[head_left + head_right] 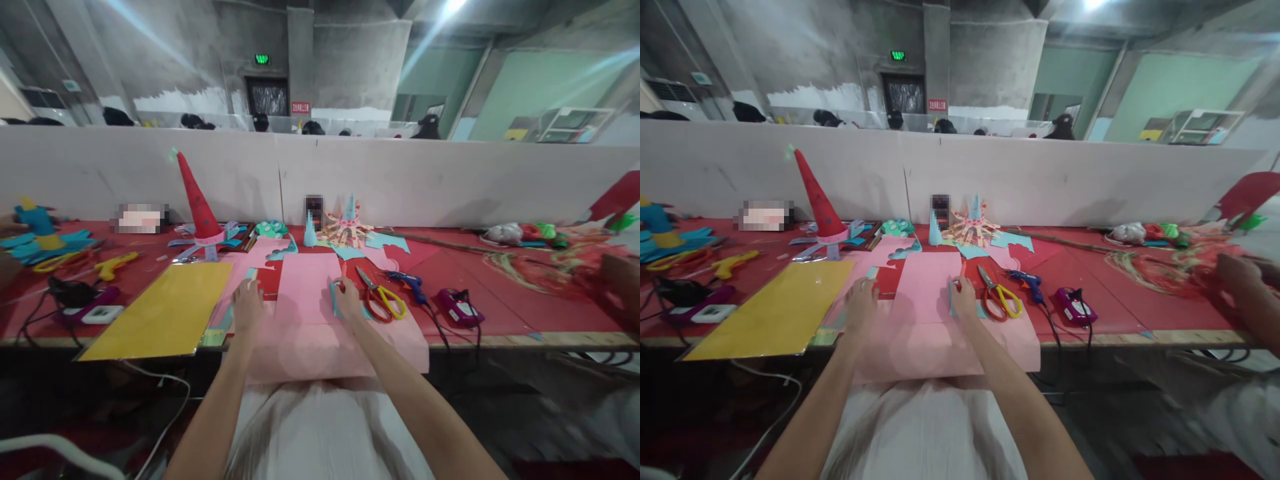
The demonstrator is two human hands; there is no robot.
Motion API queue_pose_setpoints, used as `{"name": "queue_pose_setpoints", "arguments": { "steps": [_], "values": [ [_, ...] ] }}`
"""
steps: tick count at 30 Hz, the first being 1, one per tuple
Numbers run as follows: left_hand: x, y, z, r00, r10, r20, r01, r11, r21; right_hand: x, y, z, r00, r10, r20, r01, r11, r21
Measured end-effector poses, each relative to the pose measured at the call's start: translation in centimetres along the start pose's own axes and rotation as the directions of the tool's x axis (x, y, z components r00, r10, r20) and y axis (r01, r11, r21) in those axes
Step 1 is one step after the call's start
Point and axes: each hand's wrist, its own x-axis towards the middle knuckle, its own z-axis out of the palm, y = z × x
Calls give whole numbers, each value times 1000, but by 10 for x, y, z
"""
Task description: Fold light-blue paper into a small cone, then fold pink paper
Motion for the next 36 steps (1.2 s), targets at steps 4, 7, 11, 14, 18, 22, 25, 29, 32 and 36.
{"name": "queue_pose_setpoints", "arguments": {
  "steps": [4, 7, 11, 14, 18, 22, 25, 29, 32, 36],
  "values": [
    [11, 28, 24, 996, 82, -42, -85, 992, -93, -1, 1, 1, 999, -45, -30, 44, 998, -35],
    [15, 34, 43, 993, 54, 106, -38, 989, -145, -5, -3, 1, 990, -144, 4, 144, 982, -121],
    [12, 29, 48, 982, -29, 187, 42, 997, -65, -10, -12, 1, 973, -229, 22, 222, 910, -349],
    [11, 30, 43, 969, -29, 244, 46, 997, -63, -13, -14, 1, 989, -140, -49, 103, 883, -457],
    [12, 30, 39, 962, -25, 272, 60, 991, -120, -13, -11, 0, 998, -52, -47, 22, 865, -501],
    [15, 26, 43, 956, 17, 291, 35, 984, -172, -13, -8, 1, 998, -56, -36, 31, 863, -504],
    [15, 24, 45, 955, 38, 295, 16, 984, -178, -13, -8, 1, 997, -70, -12, 55, 863, -502],
    [14, 24, 45, 960, 53, 276, -5, 985, -171, -10, -8, -3, 996, -41, -84, 1, 903, -430],
    [14, 23, 44, 963, 56, 263, -9, 984, -178, -7, -6, -6, 984, -43, -174, -14, 950, -313],
    [13, 24, 44, 961, 37, 274, 11, 985, -175, -4, -6, -9, 965, -68, -253, 44, 994, -96]
  ]
}}
